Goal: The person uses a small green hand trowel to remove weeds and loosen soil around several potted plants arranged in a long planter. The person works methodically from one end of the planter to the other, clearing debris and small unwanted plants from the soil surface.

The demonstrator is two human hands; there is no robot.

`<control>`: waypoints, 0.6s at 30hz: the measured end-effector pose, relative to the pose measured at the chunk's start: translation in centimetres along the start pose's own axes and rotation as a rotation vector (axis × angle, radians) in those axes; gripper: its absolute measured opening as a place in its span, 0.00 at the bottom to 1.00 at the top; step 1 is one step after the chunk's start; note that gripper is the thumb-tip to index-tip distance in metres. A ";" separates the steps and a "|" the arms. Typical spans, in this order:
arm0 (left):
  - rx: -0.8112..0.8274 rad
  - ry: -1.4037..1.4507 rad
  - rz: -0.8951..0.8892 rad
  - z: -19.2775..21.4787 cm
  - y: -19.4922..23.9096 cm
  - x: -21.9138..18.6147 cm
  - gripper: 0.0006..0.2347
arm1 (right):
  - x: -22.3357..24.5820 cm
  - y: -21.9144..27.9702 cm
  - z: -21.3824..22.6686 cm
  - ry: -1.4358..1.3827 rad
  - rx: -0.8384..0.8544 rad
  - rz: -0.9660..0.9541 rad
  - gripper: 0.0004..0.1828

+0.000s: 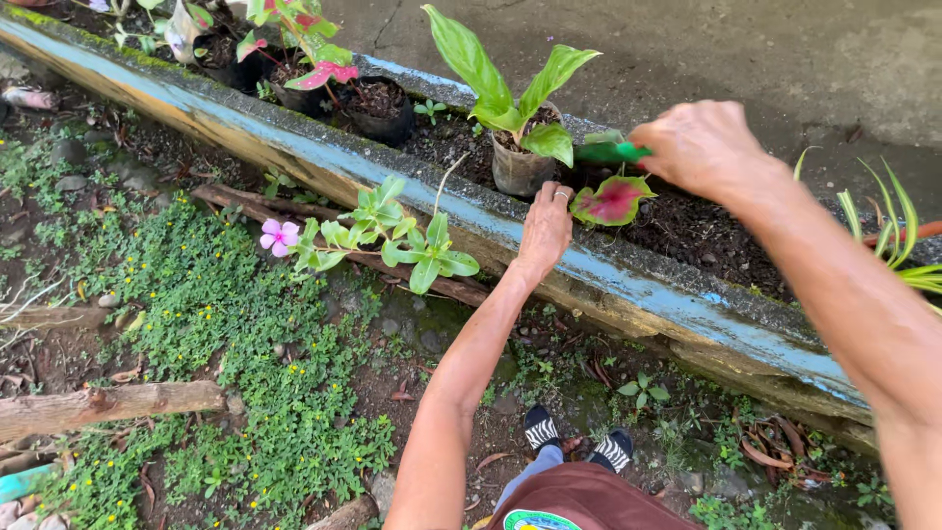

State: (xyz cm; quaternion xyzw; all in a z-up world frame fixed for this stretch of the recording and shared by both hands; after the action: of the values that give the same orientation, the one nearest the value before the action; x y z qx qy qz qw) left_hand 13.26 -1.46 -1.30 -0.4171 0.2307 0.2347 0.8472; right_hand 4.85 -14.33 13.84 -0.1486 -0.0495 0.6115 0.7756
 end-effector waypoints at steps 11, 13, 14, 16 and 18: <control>-0.040 0.102 0.163 -0.1 -0.6 2.8 0.17 | -1.1 -0.6 -0.6 0.022 0.241 -0.163 0.18; -0.059 0.106 0.152 -0.4 -0.5 3.0 0.18 | -0.9 -1.2 -1.3 0.018 0.181 -0.150 0.18; -0.081 0.098 0.128 -0.7 -1.0 3.0 0.18 | -0.3 -1.3 -1.6 0.003 0.122 -0.123 0.18; -0.113 0.083 0.092 -1.1 -0.9 3.1 0.18 | 0.2 -1.0 -2.0 -0.024 0.062 -0.074 0.19; -0.079 0.046 0.136 -1.9 -0.3 3.8 0.22 | 0.0 -0.6 -1.4 -0.036 0.038 -0.039 0.20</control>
State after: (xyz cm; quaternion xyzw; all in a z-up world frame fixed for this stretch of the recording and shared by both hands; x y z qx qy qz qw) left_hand 16.03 -2.37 -4.40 -0.4389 0.2686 0.2910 0.8066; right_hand 5.77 -14.64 12.70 -0.1218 -0.0551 0.5997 0.7890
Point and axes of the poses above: each hand's wrist, its own y-axis away from the middle knuckle, its own z-axis out of the back of the hand, x = y × z, the point moved 9 cm from there along -y, towards the middle knuckle, and after that the axes turned 15 degrees about -x, right-handed, at the moved point
